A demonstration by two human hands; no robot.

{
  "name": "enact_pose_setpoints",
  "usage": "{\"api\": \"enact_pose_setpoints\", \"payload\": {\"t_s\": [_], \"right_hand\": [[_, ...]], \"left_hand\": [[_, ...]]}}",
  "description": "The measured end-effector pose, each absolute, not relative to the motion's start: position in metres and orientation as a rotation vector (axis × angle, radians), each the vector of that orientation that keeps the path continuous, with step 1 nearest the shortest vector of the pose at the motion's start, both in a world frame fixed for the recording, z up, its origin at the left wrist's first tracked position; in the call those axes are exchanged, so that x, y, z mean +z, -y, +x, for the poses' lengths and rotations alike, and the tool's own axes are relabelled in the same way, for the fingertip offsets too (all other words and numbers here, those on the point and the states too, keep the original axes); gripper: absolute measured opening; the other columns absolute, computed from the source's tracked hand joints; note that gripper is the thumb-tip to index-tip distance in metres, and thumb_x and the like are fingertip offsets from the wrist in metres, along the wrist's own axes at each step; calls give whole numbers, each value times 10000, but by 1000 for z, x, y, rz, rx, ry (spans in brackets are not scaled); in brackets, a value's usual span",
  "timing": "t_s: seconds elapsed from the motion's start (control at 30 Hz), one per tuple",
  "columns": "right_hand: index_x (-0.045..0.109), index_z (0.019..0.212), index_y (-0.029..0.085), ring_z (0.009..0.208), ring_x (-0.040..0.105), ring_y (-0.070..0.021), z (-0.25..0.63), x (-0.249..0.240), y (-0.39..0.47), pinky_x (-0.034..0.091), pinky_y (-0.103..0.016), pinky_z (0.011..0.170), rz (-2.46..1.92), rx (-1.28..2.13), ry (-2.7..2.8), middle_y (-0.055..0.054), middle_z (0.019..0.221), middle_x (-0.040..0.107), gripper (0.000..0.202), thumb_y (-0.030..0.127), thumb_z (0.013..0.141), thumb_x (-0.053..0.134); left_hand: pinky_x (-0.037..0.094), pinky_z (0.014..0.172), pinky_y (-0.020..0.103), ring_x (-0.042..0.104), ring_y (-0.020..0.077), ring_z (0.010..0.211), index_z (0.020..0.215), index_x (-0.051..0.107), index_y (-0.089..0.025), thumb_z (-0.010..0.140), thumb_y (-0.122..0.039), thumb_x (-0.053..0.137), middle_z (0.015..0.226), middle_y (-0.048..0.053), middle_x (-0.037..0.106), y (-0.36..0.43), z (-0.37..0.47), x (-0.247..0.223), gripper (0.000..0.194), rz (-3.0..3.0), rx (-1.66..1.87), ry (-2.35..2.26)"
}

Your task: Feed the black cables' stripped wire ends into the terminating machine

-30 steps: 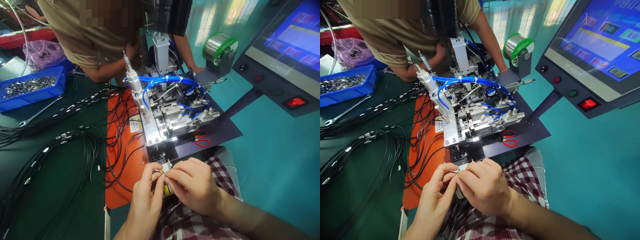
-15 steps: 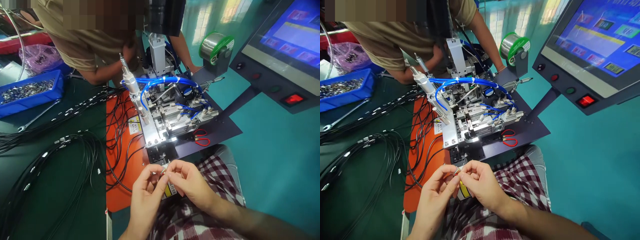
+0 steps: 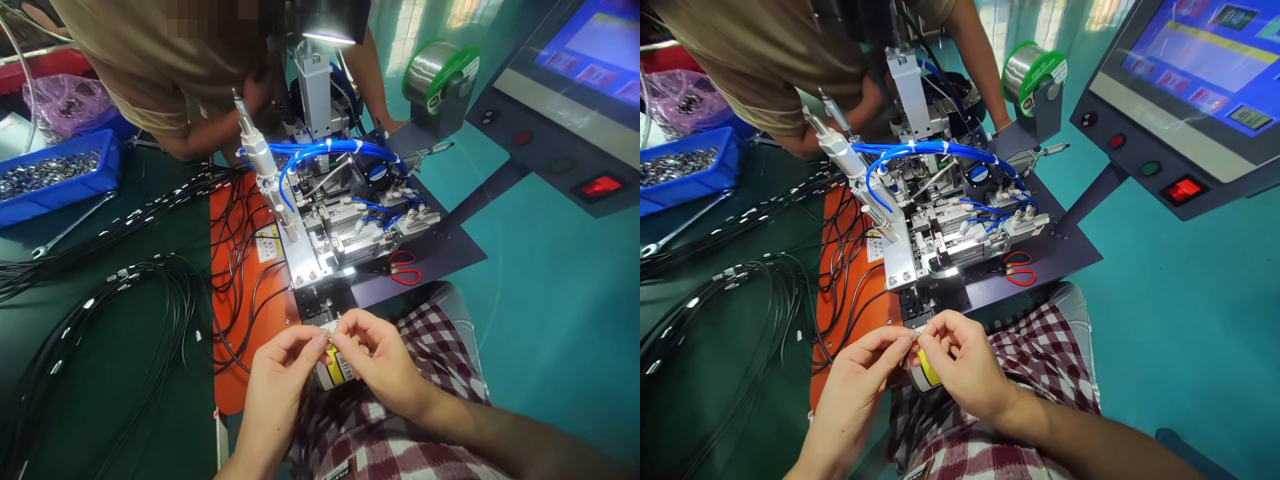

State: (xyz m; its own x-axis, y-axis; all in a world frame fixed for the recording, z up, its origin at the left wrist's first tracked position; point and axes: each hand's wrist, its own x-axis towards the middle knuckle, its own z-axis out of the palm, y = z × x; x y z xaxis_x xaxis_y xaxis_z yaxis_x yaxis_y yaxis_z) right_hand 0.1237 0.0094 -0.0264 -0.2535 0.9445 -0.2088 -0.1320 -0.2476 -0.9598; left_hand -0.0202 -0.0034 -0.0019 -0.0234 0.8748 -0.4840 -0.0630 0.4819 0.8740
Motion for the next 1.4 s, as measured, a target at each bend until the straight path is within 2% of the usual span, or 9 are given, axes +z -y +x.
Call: {"api": "enact_pose_setpoints", "payload": {"t_s": [0.17,0.4,0.5,0.57,0.67,0.73,0.8,1.1,1.4], "right_hand": [[545,747,163,597,483,-96,127,-26,-8,402,-218,559,-1128,1240,1463,9,693,526,113,170,860,543],[547,787,154,581,478,-119,135,-14,-9,374,-261,561,-941,811,1779,-10,660,541,84,105,852,526],[544,800,164,592,487,-128,136,-13,-9,364,-281,582,-894,678,1865,-16,671,583,79,97,843,538],[543,782,170,598,495,-129,134,-11,-9,372,-278,581,-934,785,1802,-17,675,581,81,121,846,536],[509,745,182,481,444,-98,127,-4,-10,349,-230,477,-1088,1402,1450,32,561,500,141,234,877,517],[485,729,187,395,375,-73,122,0,-10,294,-203,408,-1124,1794,1174,73,474,433,200,320,875,522],[480,715,183,371,347,-60,118,3,-11,263,-191,389,-1116,1957,1036,89,439,412,240,371,846,552],[496,733,162,408,352,-50,114,-14,-10,279,-178,412,-1194,1875,981,89,476,422,239,366,806,599],[618,807,153,528,452,-82,136,-17,-20,364,-202,486,-1239,1543,1372,25,628,542,125,264,846,575]], "left_hand": [[472,617,246,576,143,597,829,695,-164,764,-354,694,625,13,633,4,-20,8,201,860,863,-1420],[484,617,243,619,184,680,731,708,-180,723,-294,711,734,46,675,8,-19,30,115,1021,925,-1516],[460,613,228,580,147,617,772,696,-178,762,-319,692,642,23,630,12,-19,26,141,929,926,-1457],[398,546,190,479,86,524,796,675,-178,786,-349,679,578,-16,555,14,-17,20,171,778,952,-1393],[256,457,155,293,28,454,776,644,-161,760,-375,711,553,-51,470,13,-14,15,225,534,1014,-1299],[227,453,155,252,21,449,763,634,-147,742,-369,730,531,-59,441,10,-13,15,242,443,1024,-1253],[234,464,159,244,24,452,756,629,-139,752,-355,724,505,-69,405,8,-13,17,236,410,1017,-1221],[207,461,169,256,9,458,756,619,-106,761,-298,717,573,-46,454,2,-15,8,215,399,969,-1172],[171,424,158,281,-6,423,675,600,-97,714,-261,739,551,-50,457,0,-13,7,218,382,940,-1188]]}}
